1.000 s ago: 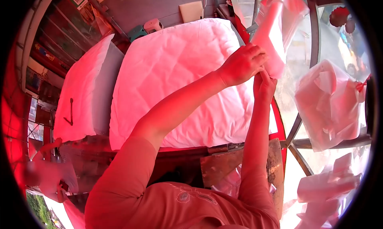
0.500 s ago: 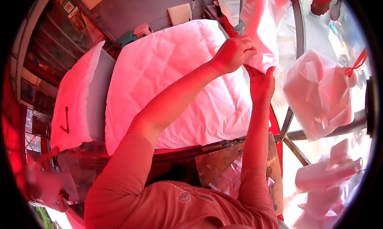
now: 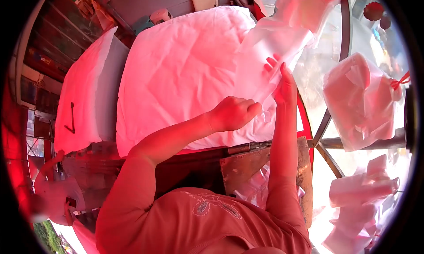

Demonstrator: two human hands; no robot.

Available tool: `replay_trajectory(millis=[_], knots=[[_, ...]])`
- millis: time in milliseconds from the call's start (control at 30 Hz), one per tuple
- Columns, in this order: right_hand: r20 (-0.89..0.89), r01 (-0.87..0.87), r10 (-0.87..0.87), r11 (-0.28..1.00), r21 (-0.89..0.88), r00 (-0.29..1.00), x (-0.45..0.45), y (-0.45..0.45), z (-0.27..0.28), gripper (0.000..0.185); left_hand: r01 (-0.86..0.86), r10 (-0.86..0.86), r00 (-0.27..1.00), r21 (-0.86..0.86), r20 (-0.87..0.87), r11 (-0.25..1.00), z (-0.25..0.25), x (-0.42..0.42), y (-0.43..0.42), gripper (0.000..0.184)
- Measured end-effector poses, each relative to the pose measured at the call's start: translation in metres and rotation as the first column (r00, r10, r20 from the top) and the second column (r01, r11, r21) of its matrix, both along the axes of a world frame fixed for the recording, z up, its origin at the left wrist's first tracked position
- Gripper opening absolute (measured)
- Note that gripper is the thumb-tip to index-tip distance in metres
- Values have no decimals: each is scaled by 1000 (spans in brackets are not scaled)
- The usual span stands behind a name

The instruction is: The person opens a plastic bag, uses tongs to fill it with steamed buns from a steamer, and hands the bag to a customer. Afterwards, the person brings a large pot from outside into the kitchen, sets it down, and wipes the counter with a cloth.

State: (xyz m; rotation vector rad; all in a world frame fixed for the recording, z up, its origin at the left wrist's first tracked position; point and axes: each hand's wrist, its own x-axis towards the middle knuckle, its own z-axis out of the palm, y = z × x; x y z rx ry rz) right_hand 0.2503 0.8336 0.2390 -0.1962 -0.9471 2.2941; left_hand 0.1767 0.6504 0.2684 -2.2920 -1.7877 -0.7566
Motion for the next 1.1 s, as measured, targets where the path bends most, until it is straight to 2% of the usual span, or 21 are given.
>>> replay_trajectory(millis=[33, 67, 133, 200, 233, 267, 300, 333, 367, 400, 433, 467, 533, 633, 667, 733, 767, 867, 967, 1067, 1100], knots=[[127, 16, -31, 992, 122, 991, -12, 3, -3, 44, -10, 10, 1000, -42, -2, 999, -2, 1, -17, 7], [159, 39, -61, 989, 141, 985, -21, -6, -10, 43, 20, -15, 998, -88, 59, 996, -6, 4, -36, 10], [206, 62, -102, 980, 192, 973, -42, -38, -3, 40, 39, 46, 972, -350, 232, 936, -4, 12, -73, 11], [187, -72, 48, 990, 125, 981, -56, -83, 6, 40, 336, -4, 858, -556, 514, 760, 19, 9, -113, 14], [46, -158, 156, 986, 42, 987, -65, -112, 13, 35, 473, 10, 774, -589, 633, 656, 33, -3, -134, 16], [17, -311, 310, 948, 66, 950, -70, -140, 7, 39, 359, 87, 729, -489, 679, 795, 35, -21, -159, 19], [72, -456, 451, 887, 79, 890, -69, -171, 11, 44, 224, 135, 677, -377, 724, 899, 38, -42, -181, 22], [173, -549, 521, 795, 258, 836, -73, -191, -1, 47, -133, 130, 508, -72, 852, 989, 44, -60, -203, 29], [141, -704, 689, 696, 144, 711, -72, -230, 12, 44, -288, 91, 253, -15, 963, 957, 44, -78, -230, 33], [144, -775, 763, 606, 176, 630, -72, -261, 21, 41, -400, 95, 561, 169, 822, 901, 36, -104, -249, 41], [145, -760, 759, 580, 293, 635, -79, -286, 23, 39, -400, -49, 368, 206, 929, 893, 28, -110, -263, 37], [151, -736, 752, 548, 398, 642, -82, -309, 19, 37, -353, -10, 274, 110, 962, 929, 16, -116, -292, 38], [216, -744, 723, 573, 343, 656, -92, -330, 11, 36, -195, 68, 78, -52, 995, 979, -2, -121, -349, 42], [215, -723, 693, 627, 290, 688, -114, -384, 24, 35, -481, 277, 9, -238, 961, 844, -12, -98, -443, 45], [203, -722, 696, 635, 273, 689, -118, -408, 29, 35, -387, 220, -3, -204, 976, 899, -16, -98, -477, 44], [238, -750, 722, 557, 356, 649, -127, -449, 24, 39, -216, 98, -31, -102, 995, 971, -23, -101, -537, 40], [272, -769, 734, 510, 386, 623, -132, -473, 20, 42, -294, 94, -59, -108, 994, 950, -26, -94, -555, 32], [390, -833, 758, 356, 423, 522, -138, -538, 28, 46, -489, 290, -51, -277, 956, 827, -2, -64, -605, 24], [449, -851, 768, 230, 472, 457, -140, -598, 39, 48, -615, 112, -173, -197, 978, 764, -13, -48, -658, 16], [477, -842, 755, 179, 510, 449, -145, -640, 29, 51, -705, 213, -273, -346, 938, 619, -17, -27, -704, 16], [474, -850, 766, 172, 498, 433, -145, -649, 24, 52, -724, 137, -288, -309, 948, 617, -15, -18, -714, 16]])
